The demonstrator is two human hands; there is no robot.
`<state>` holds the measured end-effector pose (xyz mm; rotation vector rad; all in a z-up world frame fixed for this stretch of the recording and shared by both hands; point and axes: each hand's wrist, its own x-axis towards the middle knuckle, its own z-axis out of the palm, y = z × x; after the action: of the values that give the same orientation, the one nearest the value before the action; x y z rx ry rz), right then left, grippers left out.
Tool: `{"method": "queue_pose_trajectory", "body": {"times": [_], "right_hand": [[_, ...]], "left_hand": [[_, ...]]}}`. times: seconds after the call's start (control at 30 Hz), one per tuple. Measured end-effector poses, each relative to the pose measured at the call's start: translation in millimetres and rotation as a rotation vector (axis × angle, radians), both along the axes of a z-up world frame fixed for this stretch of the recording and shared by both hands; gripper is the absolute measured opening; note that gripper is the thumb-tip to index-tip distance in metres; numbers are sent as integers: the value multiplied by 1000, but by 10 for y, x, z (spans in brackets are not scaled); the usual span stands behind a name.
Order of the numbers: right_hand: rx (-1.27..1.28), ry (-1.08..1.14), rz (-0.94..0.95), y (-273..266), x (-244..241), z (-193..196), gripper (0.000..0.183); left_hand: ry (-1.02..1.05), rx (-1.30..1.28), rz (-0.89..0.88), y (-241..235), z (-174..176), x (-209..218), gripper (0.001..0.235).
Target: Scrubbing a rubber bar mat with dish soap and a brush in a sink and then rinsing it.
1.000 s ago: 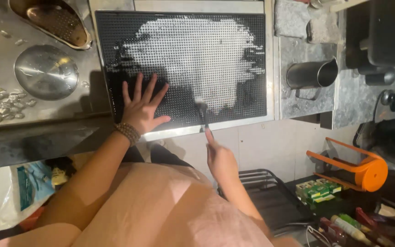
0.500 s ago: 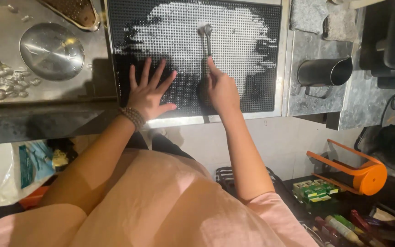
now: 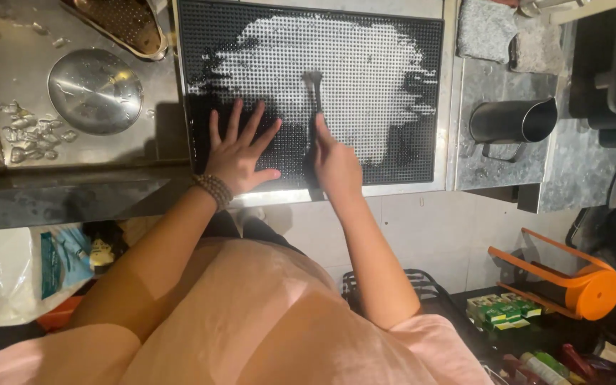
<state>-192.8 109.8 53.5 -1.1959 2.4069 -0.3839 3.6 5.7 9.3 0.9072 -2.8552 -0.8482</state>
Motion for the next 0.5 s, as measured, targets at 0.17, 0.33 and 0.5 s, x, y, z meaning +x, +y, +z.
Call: {"method": "queue_pose_trajectory", "body": {"times": [0.17, 0.33, 0.5], "right_hand": [[13, 28, 53, -448, -274, 104, 49], [92, 105, 153, 739, 242, 170, 68], [268, -94, 64, 1484, 580, 369, 56]], "left_hand": [[-6, -16, -8, -2, -47, 0, 99], [57, -64, 0, -29, -57, 3, 98], [38, -39, 3, -10, -93, -1, 101]]}}
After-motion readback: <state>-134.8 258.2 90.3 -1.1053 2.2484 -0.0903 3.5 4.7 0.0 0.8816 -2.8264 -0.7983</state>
